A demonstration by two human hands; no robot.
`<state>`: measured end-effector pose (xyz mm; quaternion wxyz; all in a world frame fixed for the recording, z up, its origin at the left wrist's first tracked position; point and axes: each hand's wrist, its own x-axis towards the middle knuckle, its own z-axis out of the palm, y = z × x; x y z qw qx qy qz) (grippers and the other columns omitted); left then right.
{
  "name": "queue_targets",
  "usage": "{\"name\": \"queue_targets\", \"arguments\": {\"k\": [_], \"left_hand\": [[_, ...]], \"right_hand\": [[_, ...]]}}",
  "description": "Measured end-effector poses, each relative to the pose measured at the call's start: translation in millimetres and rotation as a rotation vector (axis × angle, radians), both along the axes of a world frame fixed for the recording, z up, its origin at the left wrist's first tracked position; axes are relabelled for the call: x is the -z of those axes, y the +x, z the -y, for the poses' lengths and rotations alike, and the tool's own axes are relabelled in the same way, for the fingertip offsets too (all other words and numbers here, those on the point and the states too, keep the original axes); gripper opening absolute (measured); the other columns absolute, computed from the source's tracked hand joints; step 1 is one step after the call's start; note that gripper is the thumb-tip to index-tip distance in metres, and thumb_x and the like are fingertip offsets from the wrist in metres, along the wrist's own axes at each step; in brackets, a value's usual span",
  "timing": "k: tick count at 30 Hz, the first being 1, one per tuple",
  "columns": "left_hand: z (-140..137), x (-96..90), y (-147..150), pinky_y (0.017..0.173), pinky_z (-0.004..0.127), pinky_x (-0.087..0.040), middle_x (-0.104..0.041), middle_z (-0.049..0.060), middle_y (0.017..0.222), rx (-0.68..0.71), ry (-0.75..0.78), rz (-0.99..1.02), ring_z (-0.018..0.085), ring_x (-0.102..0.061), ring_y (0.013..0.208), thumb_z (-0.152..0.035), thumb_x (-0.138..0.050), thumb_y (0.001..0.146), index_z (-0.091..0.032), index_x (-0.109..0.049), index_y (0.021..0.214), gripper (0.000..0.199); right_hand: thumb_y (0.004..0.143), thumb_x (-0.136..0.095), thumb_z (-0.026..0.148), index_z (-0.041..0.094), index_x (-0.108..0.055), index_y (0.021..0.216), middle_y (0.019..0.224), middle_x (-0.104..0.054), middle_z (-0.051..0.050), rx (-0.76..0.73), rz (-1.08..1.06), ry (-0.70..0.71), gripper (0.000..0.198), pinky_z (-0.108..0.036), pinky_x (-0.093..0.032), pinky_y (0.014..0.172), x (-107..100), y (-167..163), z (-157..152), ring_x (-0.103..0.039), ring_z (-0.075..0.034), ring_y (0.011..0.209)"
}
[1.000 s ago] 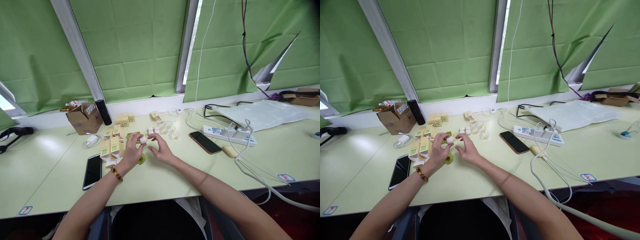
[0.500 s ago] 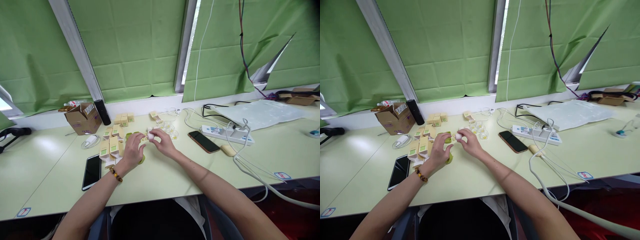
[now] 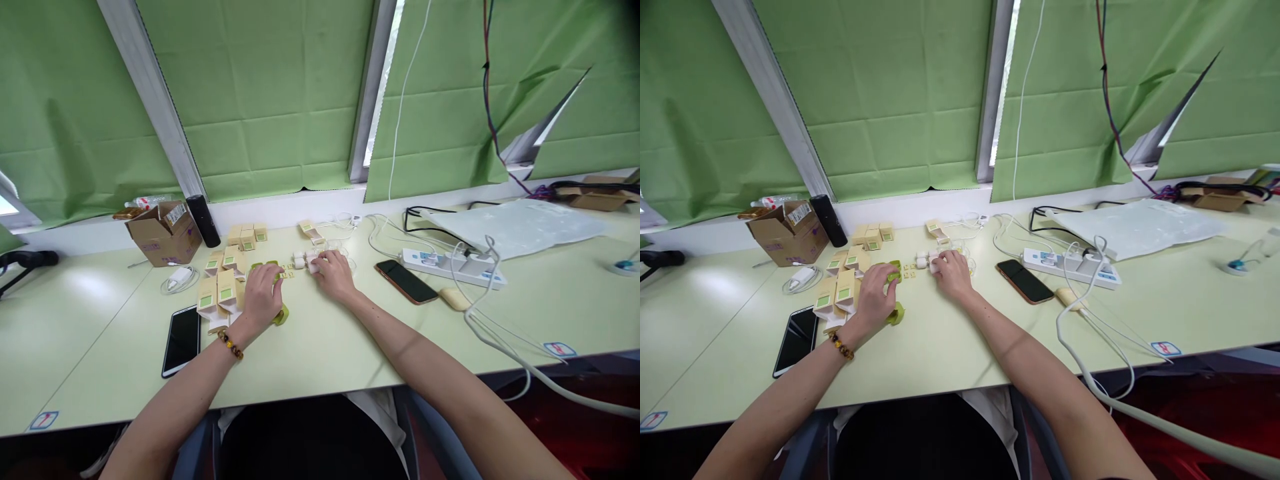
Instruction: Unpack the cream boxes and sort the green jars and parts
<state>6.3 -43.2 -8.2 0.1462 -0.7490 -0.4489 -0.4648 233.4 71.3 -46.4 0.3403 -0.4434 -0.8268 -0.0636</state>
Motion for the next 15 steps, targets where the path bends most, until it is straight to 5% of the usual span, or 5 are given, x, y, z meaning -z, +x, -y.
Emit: {"name": "queue_targets", "arguments": {"k": [15], "left_hand": [[1.9,-1.5,1.3,0.091,0.044,-0.049,-0.073,0.010,0.109,-0.017,0.000,-0.024,0.028,-0.065,0.105,-0.010,-0.052,0.097,-0.021,-0.063,0.113,0.022]], "right_hand": [[0.087,-0.070,0.017,0.022,-0.076,0.115,0.119,-0.066,-0.012,0.048,0.065,-0.033,0.029,-0.042,-0.037,0.097,-0.4,-1.2,2.7,-0.048,-0.030,0.117]]}}
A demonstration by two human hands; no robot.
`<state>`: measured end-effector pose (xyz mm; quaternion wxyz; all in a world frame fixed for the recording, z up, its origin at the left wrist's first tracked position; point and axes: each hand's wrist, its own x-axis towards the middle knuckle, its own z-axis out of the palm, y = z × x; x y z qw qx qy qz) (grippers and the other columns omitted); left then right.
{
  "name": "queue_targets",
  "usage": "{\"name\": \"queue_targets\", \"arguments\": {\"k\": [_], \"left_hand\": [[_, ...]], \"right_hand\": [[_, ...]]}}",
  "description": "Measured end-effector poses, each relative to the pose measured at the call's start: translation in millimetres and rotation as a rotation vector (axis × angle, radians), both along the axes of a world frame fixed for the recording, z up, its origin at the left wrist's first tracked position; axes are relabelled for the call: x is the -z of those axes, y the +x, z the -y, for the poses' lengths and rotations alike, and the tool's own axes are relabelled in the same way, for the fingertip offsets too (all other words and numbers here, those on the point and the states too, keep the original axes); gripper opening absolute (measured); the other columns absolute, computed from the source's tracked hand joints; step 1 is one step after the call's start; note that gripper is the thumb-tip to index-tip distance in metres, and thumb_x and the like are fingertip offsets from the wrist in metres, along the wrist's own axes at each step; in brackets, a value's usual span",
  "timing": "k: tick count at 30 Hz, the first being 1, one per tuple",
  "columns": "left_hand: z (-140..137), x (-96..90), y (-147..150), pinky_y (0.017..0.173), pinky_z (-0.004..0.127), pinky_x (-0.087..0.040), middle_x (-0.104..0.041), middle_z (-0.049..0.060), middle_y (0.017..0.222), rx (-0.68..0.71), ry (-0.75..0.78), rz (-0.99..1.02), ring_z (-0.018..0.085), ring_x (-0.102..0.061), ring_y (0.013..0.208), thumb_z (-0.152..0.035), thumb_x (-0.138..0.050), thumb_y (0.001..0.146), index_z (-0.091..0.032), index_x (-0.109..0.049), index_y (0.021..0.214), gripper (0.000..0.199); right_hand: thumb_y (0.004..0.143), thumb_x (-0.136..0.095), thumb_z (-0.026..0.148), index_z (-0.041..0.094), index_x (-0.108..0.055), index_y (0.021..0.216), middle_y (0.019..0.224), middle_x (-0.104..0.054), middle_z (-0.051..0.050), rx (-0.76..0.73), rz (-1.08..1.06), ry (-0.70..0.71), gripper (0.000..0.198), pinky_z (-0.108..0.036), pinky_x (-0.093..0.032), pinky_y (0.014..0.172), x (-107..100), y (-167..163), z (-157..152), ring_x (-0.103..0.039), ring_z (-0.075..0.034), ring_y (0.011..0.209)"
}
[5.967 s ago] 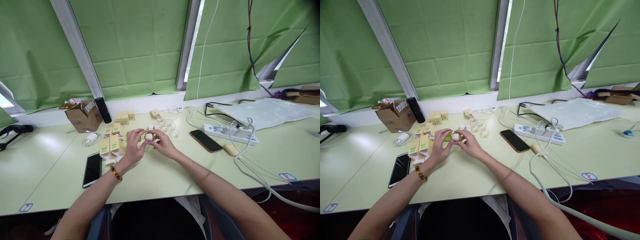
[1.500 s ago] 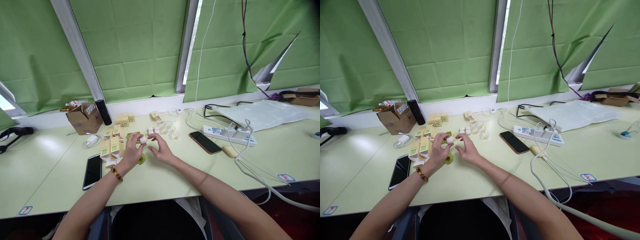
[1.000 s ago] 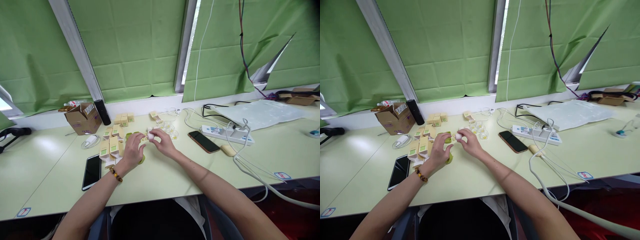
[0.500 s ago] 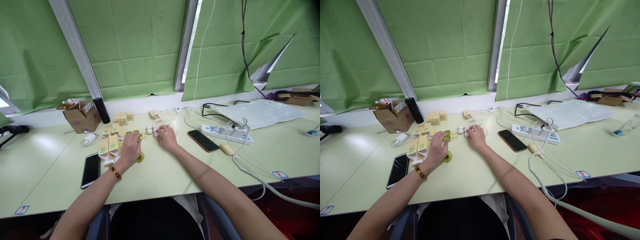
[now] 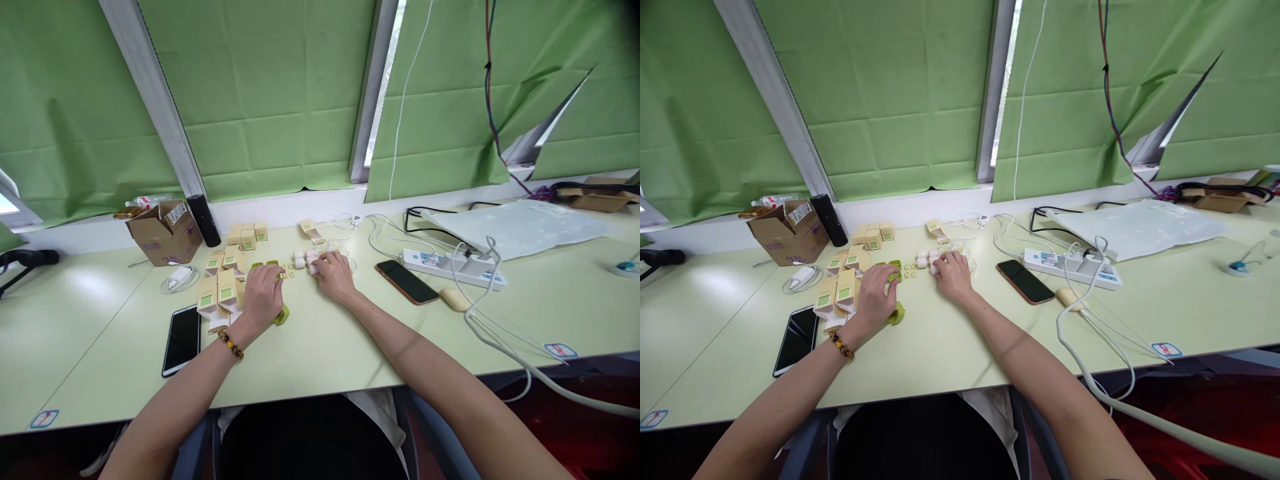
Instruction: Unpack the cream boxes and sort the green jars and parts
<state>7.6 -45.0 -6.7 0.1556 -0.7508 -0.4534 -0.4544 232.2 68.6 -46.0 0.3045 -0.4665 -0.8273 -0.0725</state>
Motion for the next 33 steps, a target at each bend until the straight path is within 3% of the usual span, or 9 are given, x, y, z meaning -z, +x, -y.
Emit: {"name": "queue_targets", "arguments": {"k": [12,17,19,21,23,26,30,33], "left_hand": [[0.2,0.2,-0.4,0.091,0.045,-0.050,-0.074,0.010,0.110,-0.030,0.003,0.019,0.027,-0.066,0.105,-0.011,-0.054,0.097,-0.021,-0.062,0.116,0.022],[-1.3,0.7,-2.3,0.091,0.044,-0.051,-0.073,0.009,0.107,-0.055,-0.064,0.137,0.026,-0.067,0.101,-0.012,-0.056,0.096,-0.022,-0.063,0.115,0.023],[-2.9,0.3,-3.8,0.091,0.043,-0.052,-0.072,0.008,0.107,-0.065,-0.109,0.233,0.025,-0.067,0.100,-0.013,-0.056,0.095,-0.022,-0.063,0.113,0.021],[-5.1,-0.6,-5.6,0.092,0.042,-0.051,-0.072,0.007,0.108,-0.069,-0.149,0.332,0.024,-0.067,0.101,-0.014,-0.055,0.096,-0.023,-0.063,0.112,0.020],[-7.3,-1.7,-7.4,0.090,0.039,-0.051,-0.073,0.006,0.109,-0.064,-0.175,0.430,0.022,-0.066,0.099,-0.016,-0.053,0.098,-0.023,-0.064,0.110,0.018],[-9.1,-3.6,-8.8,0.082,0.036,-0.051,-0.074,0.005,0.106,-0.045,-0.181,0.547,0.020,-0.065,0.089,-0.017,-0.053,0.098,-0.022,-0.066,0.105,0.016],[-8.1,-5.2,-8.0,0.080,0.035,-0.051,-0.075,0.005,0.103,-0.021,-0.183,0.600,0.019,-0.065,0.088,-0.016,-0.054,0.097,-0.021,-0.067,0.101,0.015],[-7.5,-5.4,-6.7,0.082,0.036,-0.052,-0.075,0.006,0.104,0.011,-0.204,0.626,0.019,-0.066,0.092,-0.018,-0.054,0.097,-0.021,-0.068,0.101,0.014]], "right_hand": [[0.083,-0.069,0.015,0.020,-0.073,0.121,0.122,-0.065,-0.013,-0.005,-0.007,0.006,0.038,-0.043,-0.037,0.097,-0.9,-1.1,1.8,-0.047,-0.032,0.118],[0.082,-0.066,0.015,0.018,-0.069,0.127,0.125,-0.064,-0.015,-0.043,-0.086,0.047,0.045,-0.047,-0.039,0.100,-7.9,0.3,6.7,-0.048,-0.034,0.121],[0.084,-0.066,0.019,0.017,-0.067,0.130,0.127,-0.063,-0.016,-0.146,-0.125,0.059,0.046,-0.050,-0.040,0.102,-13.3,0.1,13.8,-0.049,-0.035,0.123],[0.086,-0.065,0.021,0.017,-0.063,0.135,0.131,-0.062,-0.017,-0.346,-0.141,0.035,0.049,-0.051,-0.042,0.103,-19.3,-2.8,26.6,-0.051,-0.035,0.124],[0.086,-0.066,0.022,0.019,-0.057,0.141,0.137,-0.061,-0.016,-0.578,-0.136,-0.045,0.056,-0.051,-0.044,0.104,-25.0,-9.9,44.5,-0.054,-0.034,0.126],[0.084,-0.073,0.024,0.021,-0.051,0.147,0.140,-0.062,-0.016,-0.791,-0.108,-0.185,0.067,-0.052,-0.046,0.106,-29.9,-26.3,73.1,-0.057,-0.033,0.125],[0.082,-0.077,0.017,0.019,-0.058,0.139,0.120,-0.072,-0.013,-0.810,-0.036,-0.264,0.060,-0.047,-0.051,0.095,-27.5,-42.9,90.4,-0.060,-0.030,0.107],[0.083,-0.074,0.012,0.021,-0.061,0.133,0.116,-0.073,-0.010,-0.819,-0.132,-0.303,0.053,-0.044,-0.053,0.091,-24.4,-42.8,86.0,-0.060,-0.028,0.104]]}}
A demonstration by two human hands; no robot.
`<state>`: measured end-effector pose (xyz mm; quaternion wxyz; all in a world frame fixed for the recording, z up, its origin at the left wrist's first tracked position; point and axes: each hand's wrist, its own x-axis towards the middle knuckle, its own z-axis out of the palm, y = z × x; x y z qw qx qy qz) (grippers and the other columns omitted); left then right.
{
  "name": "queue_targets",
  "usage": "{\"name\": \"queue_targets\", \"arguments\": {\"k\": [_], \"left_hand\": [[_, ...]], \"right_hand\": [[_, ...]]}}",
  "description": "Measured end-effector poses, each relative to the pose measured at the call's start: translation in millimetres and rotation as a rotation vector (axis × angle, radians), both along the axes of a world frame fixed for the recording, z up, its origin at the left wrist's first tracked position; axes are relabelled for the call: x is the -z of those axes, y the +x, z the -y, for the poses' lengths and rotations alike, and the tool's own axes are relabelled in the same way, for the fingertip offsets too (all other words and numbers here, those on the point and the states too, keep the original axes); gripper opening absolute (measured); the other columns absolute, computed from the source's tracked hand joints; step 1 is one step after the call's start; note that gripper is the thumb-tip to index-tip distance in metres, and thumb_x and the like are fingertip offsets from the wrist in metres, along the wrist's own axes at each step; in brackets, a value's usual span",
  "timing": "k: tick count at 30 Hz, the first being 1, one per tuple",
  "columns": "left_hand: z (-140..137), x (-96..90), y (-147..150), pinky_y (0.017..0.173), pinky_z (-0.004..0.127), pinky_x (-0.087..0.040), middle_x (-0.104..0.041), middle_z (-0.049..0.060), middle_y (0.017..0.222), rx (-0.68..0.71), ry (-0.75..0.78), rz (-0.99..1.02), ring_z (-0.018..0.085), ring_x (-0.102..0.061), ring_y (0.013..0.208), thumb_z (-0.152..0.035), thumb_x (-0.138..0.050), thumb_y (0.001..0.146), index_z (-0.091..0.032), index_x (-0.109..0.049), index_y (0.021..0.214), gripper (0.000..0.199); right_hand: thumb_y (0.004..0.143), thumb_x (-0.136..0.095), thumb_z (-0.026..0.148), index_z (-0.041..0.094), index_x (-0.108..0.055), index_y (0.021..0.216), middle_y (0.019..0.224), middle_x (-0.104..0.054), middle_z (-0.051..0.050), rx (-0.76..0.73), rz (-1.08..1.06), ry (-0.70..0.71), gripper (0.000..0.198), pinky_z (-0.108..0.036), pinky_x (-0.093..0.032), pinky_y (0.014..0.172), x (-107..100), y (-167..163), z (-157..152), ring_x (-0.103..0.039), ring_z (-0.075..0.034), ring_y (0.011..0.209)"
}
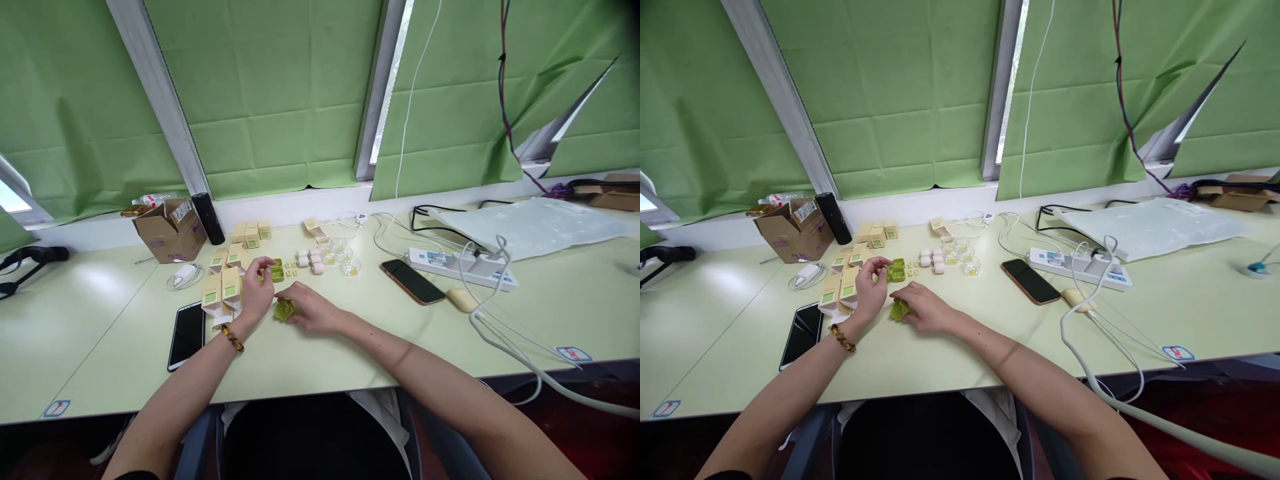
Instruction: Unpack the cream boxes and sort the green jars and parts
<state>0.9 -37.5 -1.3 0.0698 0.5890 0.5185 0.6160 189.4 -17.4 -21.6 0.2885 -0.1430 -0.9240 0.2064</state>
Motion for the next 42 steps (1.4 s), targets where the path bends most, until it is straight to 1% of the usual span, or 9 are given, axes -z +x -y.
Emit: {"name": "queue_targets", "arguments": {"k": [4,8,12,15,19,24,27,33,42], "left_hand": [[-1.2,-0.7,1.7,0.087,0.038,-0.054,-0.074,0.008,0.105,0.116,-0.011,0.148,0.021,-0.069,0.098,-0.026,-0.060,0.096,-0.021,-0.066,0.102,0.010],[-1.4,-1.1,4.5,0.085,0.035,-0.055,-0.074,0.008,0.099,0.332,-0.104,0.281,0.020,-0.069,0.095,-0.036,-0.064,0.096,-0.020,-0.065,0.103,0.018],[0.7,1.3,8.5,0.076,0.032,-0.053,-0.072,0.008,0.097,0.494,-0.169,0.277,0.018,-0.065,0.084,-0.046,-0.065,0.096,-0.019,-0.070,0.099,0.027],[4.4,1.8,12.1,0.072,0.032,-0.053,-0.071,0.008,0.096,0.556,-0.171,0.252,0.017,-0.062,0.077,-0.051,-0.064,0.096,-0.020,-0.071,0.101,0.032],[10.7,-1.7,16.5,0.073,0.034,-0.052,-0.072,0.009,0.093,0.578,-0.140,0.232,0.019,-0.065,0.081,-0.052,-0.058,0.101,-0.019,-0.069,0.102,0.035],[12.7,-4.6,18.9,0.070,0.032,-0.049,-0.069,0.006,0.080,0.488,-0.120,0.216,0.018,-0.064,0.075,-0.056,-0.056,0.101,-0.019,-0.064,0.095,0.038],[11.4,-3.9,18.1,0.066,0.031,-0.046,-0.063,0.002,0.073,0.449,-0.123,0.194,0.016,-0.059,0.068,-0.058,-0.056,0.101,-0.020,-0.061,0.087,0.041],[12.2,-1.1,17.5,0.063,0.030,-0.040,-0.053,0.000,0.062,0.449,-0.198,0.034,0.014,-0.049,0.060,-0.059,-0.045,0.105,-0.021,-0.053,0.069,0.053],[12.7,5.4,17.2,0.059,0.030,-0.036,-0.051,-0.001,0.059,0.404,-0.263,-0.057,0.014,-0.046,0.055,-0.060,-0.039,0.107,-0.022,-0.046,0.071,0.053]], "right_hand": [[0.088,-0.073,0.017,0.027,-0.060,0.135,0.124,-0.070,-0.010,0.048,-0.296,-0.088,0.049,-0.044,-0.055,0.089,-5.2,7.6,-3.5,-0.061,-0.026,0.104],[0.092,-0.073,0.024,0.031,-0.058,0.136,0.125,-0.069,-0.010,0.137,-0.532,-0.035,0.048,-0.045,-0.056,0.086,-15.2,10.6,4.7,-0.063,-0.025,0.096],[0.091,-0.074,0.027,0.033,-0.057,0.138,0.127,-0.067,-0.012,0.219,-0.649,0.012,0.050,-0.050,-0.056,0.089,-16.7,10.9,9.2,-0.063,-0.032,0.113],[0.090,-0.075,0.030,0.032,-0.058,0.138,0.127,-0.065,-0.013,0.278,-0.683,-0.032,0.051,-0.054,-0.056,0.096,-14.9,11.4,8.4,-0.060,-0.034,0.120],[0.090,-0.076,0.037,0.030,-0.060,0.135,0.133,-0.059,-0.013,0.209,-0.792,-0.331,0.048,-0.049,-0.057,0.101,-16.1,11.4,5.0,-0.064,-0.029,0.116],[0.080,-0.086,0.041,0.028,-0.064,0.124,0.107,-0.072,-0.005,-0.076,-0.846,-0.867,0.051,-0.055,-0.057,0.102,-17.3,10.6,-5.9,-0.074,-0.026,0.099],[0.075,-0.090,0.040,0.025,-0.068,0.118,0.104,-0.074,-0.004,-0.139,-0.842,-1.009,0.050,-0.055,-0.058,0.098,-13.4,10.2,-11.6,-0.075,-0.026,0.096],[0.069,-0.094,0.034,0.025,-0.069,0.116,0.099,-0.075,-0.003,-0.040,-0.778,-0.931,0.055,-0.044,-0.061,0.090,-3.2,8.7,-14.9,-0.074,-0.023,0.093],[0.068,-0.094,0.032,0.026,-0.070,0.115,0.106,-0.071,-0.004,0.030,-0.746,-0.751,0.053,-0.039,-0.059,0.090,-0.7,4.2,-13.9,-0.070,-0.021,0.096]]}}
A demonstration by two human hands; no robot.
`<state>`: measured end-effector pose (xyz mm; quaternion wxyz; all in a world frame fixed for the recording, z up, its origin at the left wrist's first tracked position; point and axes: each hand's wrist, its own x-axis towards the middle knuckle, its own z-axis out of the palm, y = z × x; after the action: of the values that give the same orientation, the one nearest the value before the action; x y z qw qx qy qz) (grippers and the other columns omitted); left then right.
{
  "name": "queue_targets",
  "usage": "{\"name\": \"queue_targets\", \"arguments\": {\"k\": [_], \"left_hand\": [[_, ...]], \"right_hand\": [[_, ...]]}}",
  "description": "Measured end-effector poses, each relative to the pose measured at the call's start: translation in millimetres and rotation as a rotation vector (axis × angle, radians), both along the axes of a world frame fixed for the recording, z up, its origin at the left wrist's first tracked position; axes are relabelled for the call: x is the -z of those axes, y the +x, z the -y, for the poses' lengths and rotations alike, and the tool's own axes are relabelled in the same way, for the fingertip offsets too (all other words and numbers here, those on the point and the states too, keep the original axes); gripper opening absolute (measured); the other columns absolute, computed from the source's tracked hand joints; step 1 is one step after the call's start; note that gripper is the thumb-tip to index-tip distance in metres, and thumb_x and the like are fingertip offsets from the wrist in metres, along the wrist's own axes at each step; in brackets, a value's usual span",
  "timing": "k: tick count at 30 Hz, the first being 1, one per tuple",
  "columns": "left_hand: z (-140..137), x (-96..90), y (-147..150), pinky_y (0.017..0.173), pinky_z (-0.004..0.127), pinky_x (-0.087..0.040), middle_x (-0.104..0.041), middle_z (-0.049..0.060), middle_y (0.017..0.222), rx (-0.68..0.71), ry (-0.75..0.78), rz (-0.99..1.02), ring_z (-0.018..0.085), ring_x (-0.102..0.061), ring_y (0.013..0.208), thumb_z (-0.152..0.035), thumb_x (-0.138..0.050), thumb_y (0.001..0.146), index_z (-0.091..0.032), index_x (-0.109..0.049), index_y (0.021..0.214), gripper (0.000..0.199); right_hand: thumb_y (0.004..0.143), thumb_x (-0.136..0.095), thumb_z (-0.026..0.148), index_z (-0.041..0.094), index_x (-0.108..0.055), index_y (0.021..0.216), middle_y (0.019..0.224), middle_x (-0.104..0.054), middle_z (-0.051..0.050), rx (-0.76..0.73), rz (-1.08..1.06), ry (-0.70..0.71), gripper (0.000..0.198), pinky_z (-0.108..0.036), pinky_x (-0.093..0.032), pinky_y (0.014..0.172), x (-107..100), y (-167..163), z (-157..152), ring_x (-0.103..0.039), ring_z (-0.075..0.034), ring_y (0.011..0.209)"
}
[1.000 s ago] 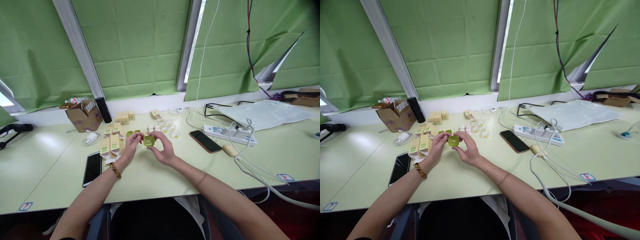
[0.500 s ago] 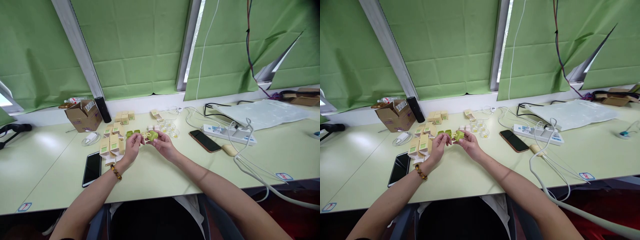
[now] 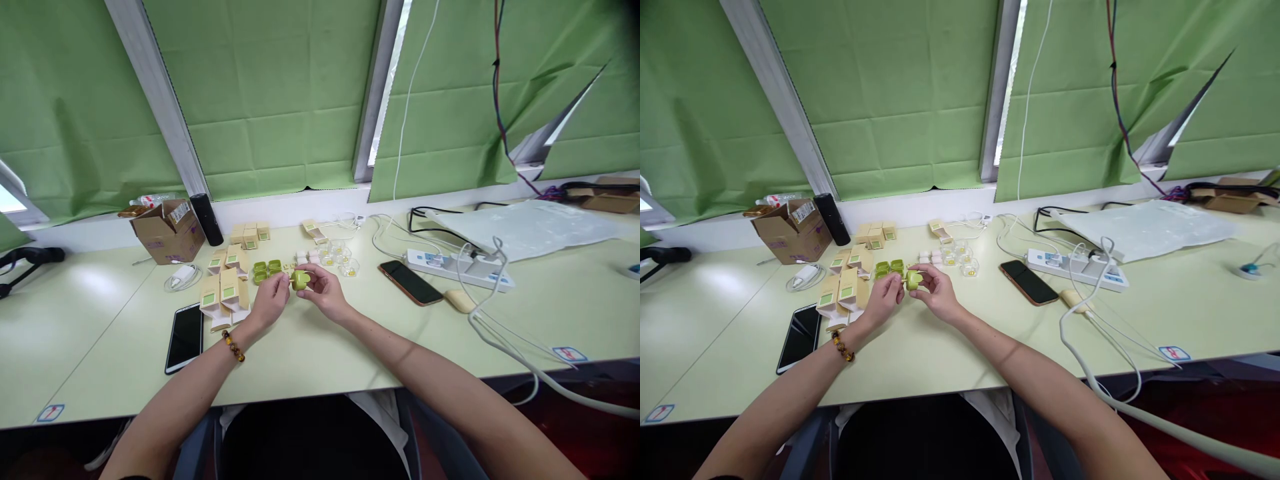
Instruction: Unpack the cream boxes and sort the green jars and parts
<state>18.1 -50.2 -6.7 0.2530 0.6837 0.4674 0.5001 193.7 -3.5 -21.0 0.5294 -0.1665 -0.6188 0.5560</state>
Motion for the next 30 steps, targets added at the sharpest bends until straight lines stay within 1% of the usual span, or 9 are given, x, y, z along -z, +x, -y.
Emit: {"name": "queue_targets", "arguments": {"k": [3,9,12,15,19,23,27,30], "left_hand": [[1.2,-0.8,0.3,0.062,0.031,-0.038,-0.054,0.000,0.060,0.002,0.008,-0.058,0.015,-0.049,0.058,-0.057,-0.035,0.108,-0.022,-0.048,0.070,0.053],[-1.3,0.0,2.5,0.059,0.031,-0.035,-0.051,-0.001,0.060,-0.027,-0.004,-0.061,0.016,-0.047,0.056,-0.054,-0.037,0.108,-0.023,-0.045,0.072,0.049],[-2.6,2.4,4.1,0.059,0.032,-0.034,-0.049,-0.001,0.062,-0.036,0.016,-0.078,0.016,-0.045,0.057,-0.052,-0.038,0.108,-0.024,-0.043,0.075,0.044],[-1.6,4.6,5.9,0.059,0.033,-0.034,-0.048,-0.001,0.064,-0.042,0.020,-0.084,0.017,-0.044,0.058,-0.048,-0.035,0.109,-0.025,-0.041,0.077,0.040],[0.4,7.5,7.5,0.059,0.034,-0.033,-0.048,-0.001,0.065,-0.070,0.016,-0.108,0.018,-0.044,0.059,-0.046,-0.031,0.110,-0.025,-0.040,0.079,0.039],[-0.1,13.3,8.2,0.061,0.033,-0.032,-0.049,-0.001,0.069,-0.108,-0.007,-0.125,0.017,-0.044,0.060,-0.048,-0.031,0.110,-0.025,-0.040,0.081,0.038],[0.9,17.0,10.2,0.060,0.032,-0.032,-0.051,-0.001,0.069,-0.080,-0.038,-0.037,0.017,-0.045,0.059,-0.054,-0.034,0.109,-0.024,-0.044,0.085,0.039],[4.1,13.8,12.2,0.061,0.031,-0.036,-0.052,-0.002,0.065,0.004,-0.091,0.065,0.016,-0.048,0.058,-0.058,-0.032,0.108,-0.024,-0.047,0.089,0.042]], "right_hand": [[0.070,-0.092,0.032,0.026,-0.070,0.117,0.110,-0.069,-0.005,0.026,-0.001,0.025,0.052,-0.039,-0.058,0.093,2.0,-1.0,0.0,-0.069,-0.021,0.099],[0.075,-0.087,0.029,0.027,-0.072,0.118,0.126,-0.063,-0.008,0.098,0.051,0.127,0.046,-0.040,-0.056,0.098,4.1,-1.4,1.0,-0.067,-0.023,0.111],[0.077,-0.084,0.026,0.027,-0.073,0.119,0.128,-0.063,-0.008,0.141,0.083,0.192,0.043,-0.041,-0.054,0.103,4.0,-0.7,1.7,-0.065,-0.024,0.117],[0.080,-0.080,0.021,0.029,-0.073,0.122,0.129,-0.063,-0.008,0.170,0.124,0.246,0.044,-0.042,-0.054,0.104,4.1,0.6,2.8,-0.063,-0.025,0.120],[0.082,-0.077,0.014,0.031,-0.074,0.125,0.125,-0.064,-0.007,0.211,0.160,0.321,0.047,-0.041,-0.056,0.100,5.1,1.2,4.6,-0.064,-0.024,0.115],[0.084,-0.074,0.010,0.034,-0.073,0.129,0.118,-0.065,-0.006,0.259,0.180,0.410,0.050,-0.040,-0.057,0.096,7.3,0.0,5.5,-0.065,-0.023,0.110],[0.087,-0.071,0.011,0.034,-0.071,0.131,0.117,-0.066,-0.006,0.293,0.202,0.471,0.050,-0.041,-0.058,0.095,6.1,-0.7,5.9,-0.065,-0.024,0.108],[0.088,-0.068,0.011,0.033,-0.070,0.130,0.121,-0.066,-0.008,0.325,0.214,0.499,0.047,-0.042,-0.058,0.095,2.1,-0.7,6.5,-0.065,-0.025,0.112]]}}
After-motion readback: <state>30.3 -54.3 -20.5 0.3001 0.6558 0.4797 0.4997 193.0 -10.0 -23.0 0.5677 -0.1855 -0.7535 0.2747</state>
